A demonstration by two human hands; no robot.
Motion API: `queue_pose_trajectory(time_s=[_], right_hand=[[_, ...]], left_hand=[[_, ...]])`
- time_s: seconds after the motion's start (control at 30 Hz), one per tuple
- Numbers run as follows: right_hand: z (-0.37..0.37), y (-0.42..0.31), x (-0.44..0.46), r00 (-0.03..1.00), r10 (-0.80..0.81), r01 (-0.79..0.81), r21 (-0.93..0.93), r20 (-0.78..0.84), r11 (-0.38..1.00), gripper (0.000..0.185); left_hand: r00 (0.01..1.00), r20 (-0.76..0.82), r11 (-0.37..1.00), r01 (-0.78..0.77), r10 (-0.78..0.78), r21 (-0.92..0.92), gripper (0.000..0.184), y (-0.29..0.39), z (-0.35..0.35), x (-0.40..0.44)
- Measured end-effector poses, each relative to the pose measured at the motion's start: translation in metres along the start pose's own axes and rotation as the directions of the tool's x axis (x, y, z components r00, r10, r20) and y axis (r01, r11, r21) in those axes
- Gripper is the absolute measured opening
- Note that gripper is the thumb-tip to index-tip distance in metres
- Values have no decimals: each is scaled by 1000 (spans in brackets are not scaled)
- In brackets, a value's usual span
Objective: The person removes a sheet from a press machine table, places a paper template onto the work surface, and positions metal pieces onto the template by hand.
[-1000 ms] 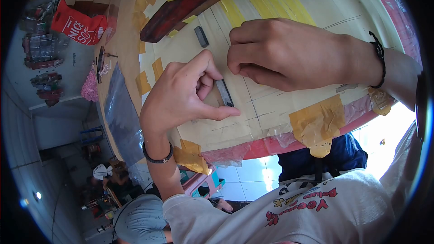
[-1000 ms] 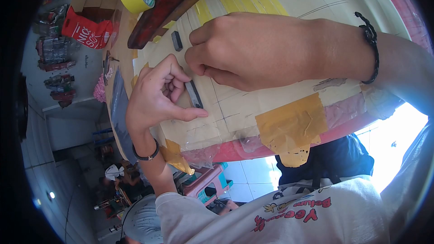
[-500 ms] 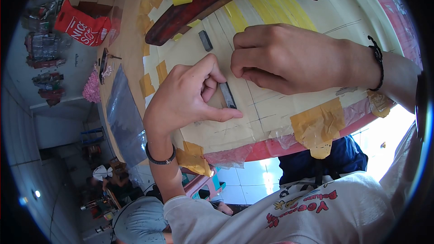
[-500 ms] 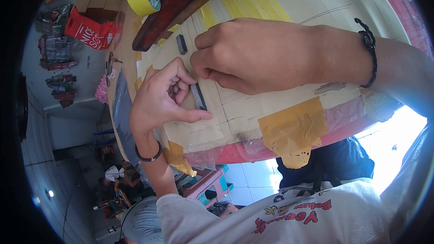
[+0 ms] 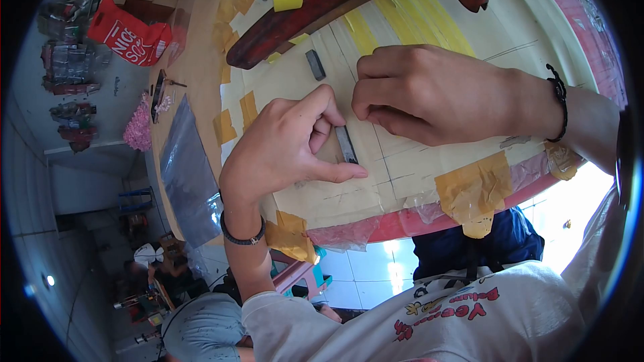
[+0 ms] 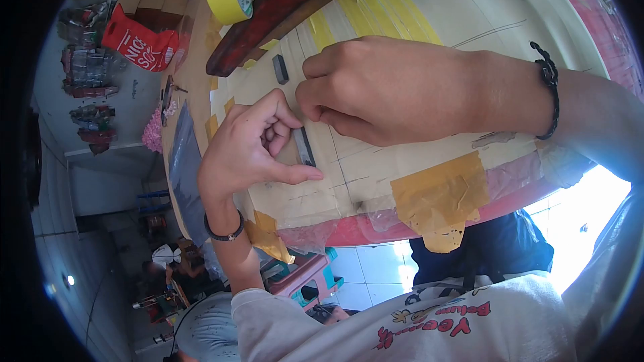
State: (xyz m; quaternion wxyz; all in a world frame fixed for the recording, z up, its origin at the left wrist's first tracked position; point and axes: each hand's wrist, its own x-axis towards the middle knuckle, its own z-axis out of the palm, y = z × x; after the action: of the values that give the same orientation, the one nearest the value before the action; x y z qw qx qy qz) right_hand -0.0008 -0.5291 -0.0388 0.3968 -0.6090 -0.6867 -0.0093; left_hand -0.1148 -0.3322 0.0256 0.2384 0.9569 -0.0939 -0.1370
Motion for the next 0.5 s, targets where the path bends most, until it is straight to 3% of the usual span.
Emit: queue_pose_trajectory(time_s=[0.13,0.23,0.5], right_hand=[[-2,-1,1,1000,1,-1,5,10,1000,9],[-1,-2,2,1000,-2,2,-5,-2,1000,10],[-1,-11,3,996,-18,29,-133,86,991,29]], left_hand=[[996,57,998,61,-62,26,57,1,-5,0],[999,53,996,-6,1,90,61,4,-10,1],[993,96,997,65,-69,43,60,0,-14,-1]])
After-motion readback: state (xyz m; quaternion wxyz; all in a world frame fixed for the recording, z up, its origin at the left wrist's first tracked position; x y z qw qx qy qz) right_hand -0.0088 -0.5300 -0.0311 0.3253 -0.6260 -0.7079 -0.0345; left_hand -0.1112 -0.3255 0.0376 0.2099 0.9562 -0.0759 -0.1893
